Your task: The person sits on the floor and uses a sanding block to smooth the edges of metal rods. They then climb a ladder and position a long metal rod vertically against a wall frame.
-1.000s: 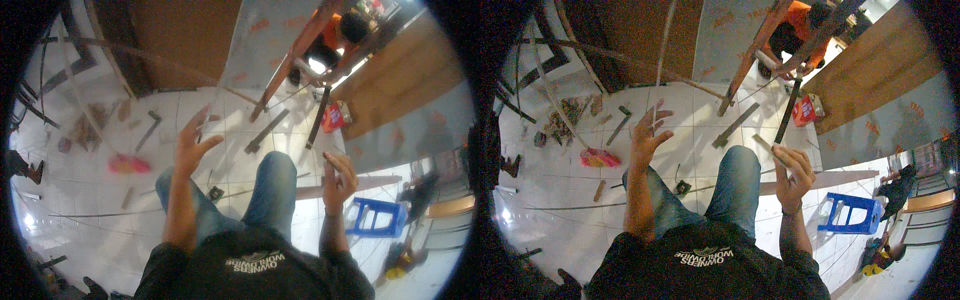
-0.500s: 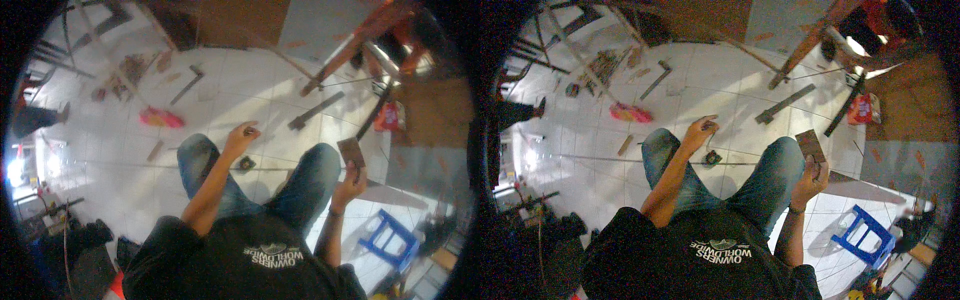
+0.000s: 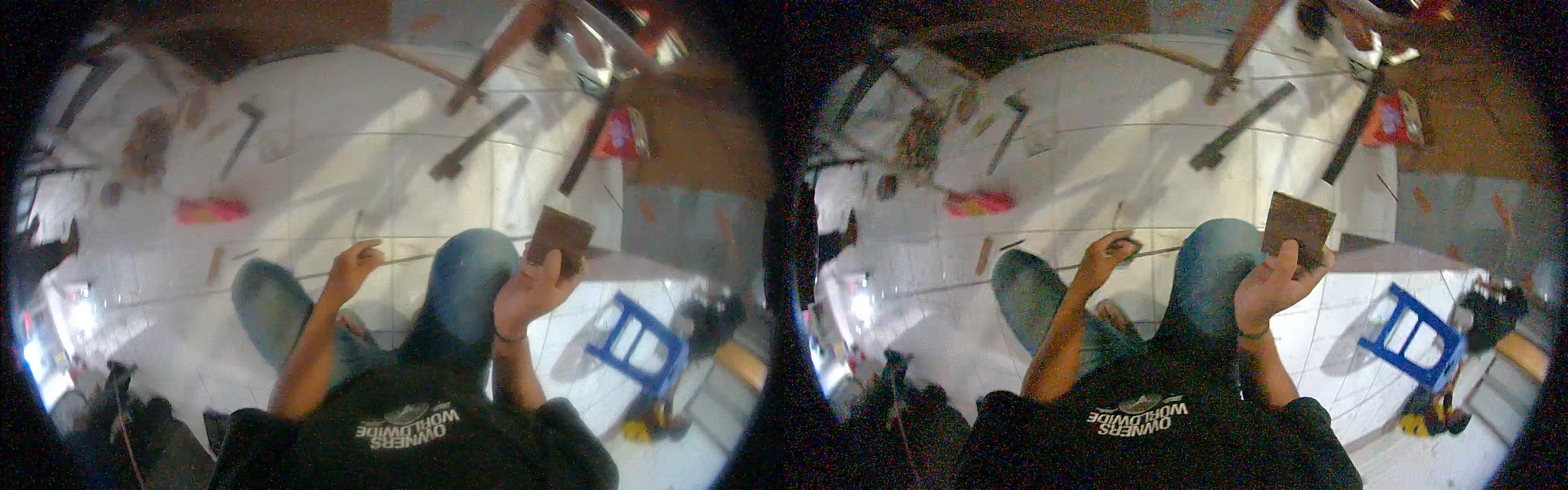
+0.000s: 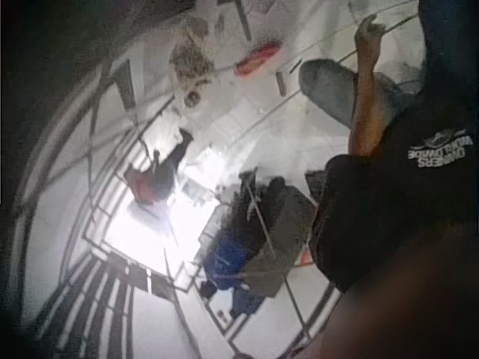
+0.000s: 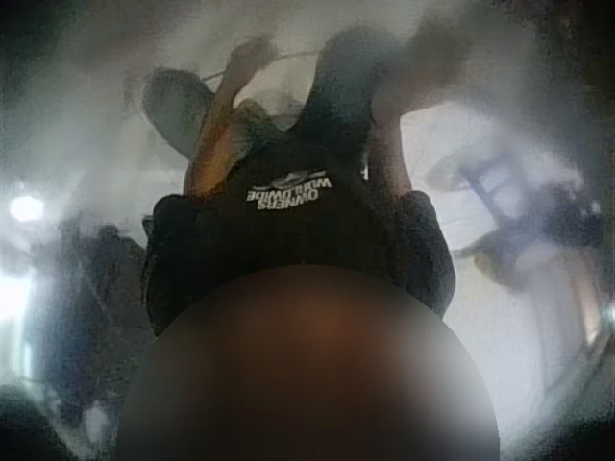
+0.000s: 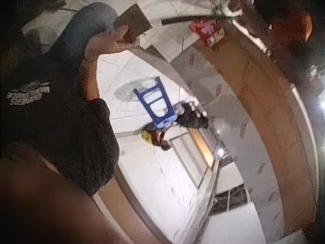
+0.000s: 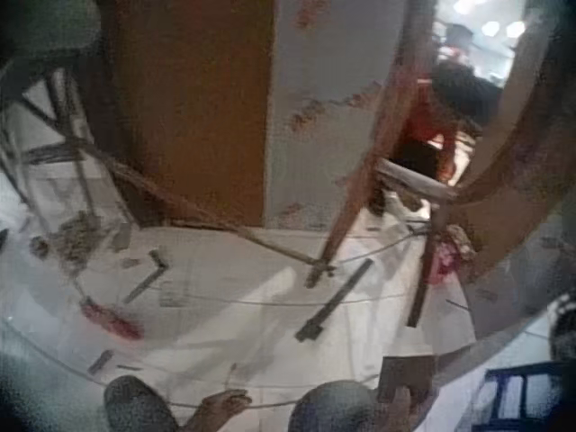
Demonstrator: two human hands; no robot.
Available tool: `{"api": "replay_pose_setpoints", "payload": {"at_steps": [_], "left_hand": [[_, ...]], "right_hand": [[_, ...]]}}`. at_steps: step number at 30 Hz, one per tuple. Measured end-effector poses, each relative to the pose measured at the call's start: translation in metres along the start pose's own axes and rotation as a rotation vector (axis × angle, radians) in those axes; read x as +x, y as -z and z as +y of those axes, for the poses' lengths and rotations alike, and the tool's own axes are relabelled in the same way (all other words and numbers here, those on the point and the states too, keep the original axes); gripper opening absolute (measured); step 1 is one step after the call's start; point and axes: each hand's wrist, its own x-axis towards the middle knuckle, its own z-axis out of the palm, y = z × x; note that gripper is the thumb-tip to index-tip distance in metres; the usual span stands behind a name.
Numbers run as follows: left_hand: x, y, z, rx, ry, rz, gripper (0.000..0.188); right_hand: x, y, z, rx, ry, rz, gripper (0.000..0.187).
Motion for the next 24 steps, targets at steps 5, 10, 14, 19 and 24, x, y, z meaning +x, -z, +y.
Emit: {"api": "replay_pose_setpoints", "payload": {"at_steps": [5, 10, 14, 19, 24], "left_hand": [[0.013, -0.014, -0.004, 0.022, 0.144, -0.095, 0.036], [0.021, -0.047, 0.010, 0.156, 0.113, -0.311, 0.036], [0.022, -0.074, 0.012, 0.236, 0.068, -0.462, 0.036], [0.009, -0.103, 0.010, 0.236, 0.008, -0.621, 0.038], [0.001, -0.127, 0.011, 0.238, -0.002, -0.765, 0.040]], "right_hand": [[-0.006, 0.029, -0.038, 0.008, 0.077, 0.213, 0.051], [-0.033, 0.075, -0.072, -0.090, 0.218, 0.395, 0.060], [-0.059, 0.109, -0.092, -0.065, 0.254, 0.597, 0.065], [-0.095, 0.124, -0.113, 0.021, 0.335, 0.535, 0.031], [-0.123, 0.145, -0.118, -0.047, 0.354, 0.641, 0.052]]}}
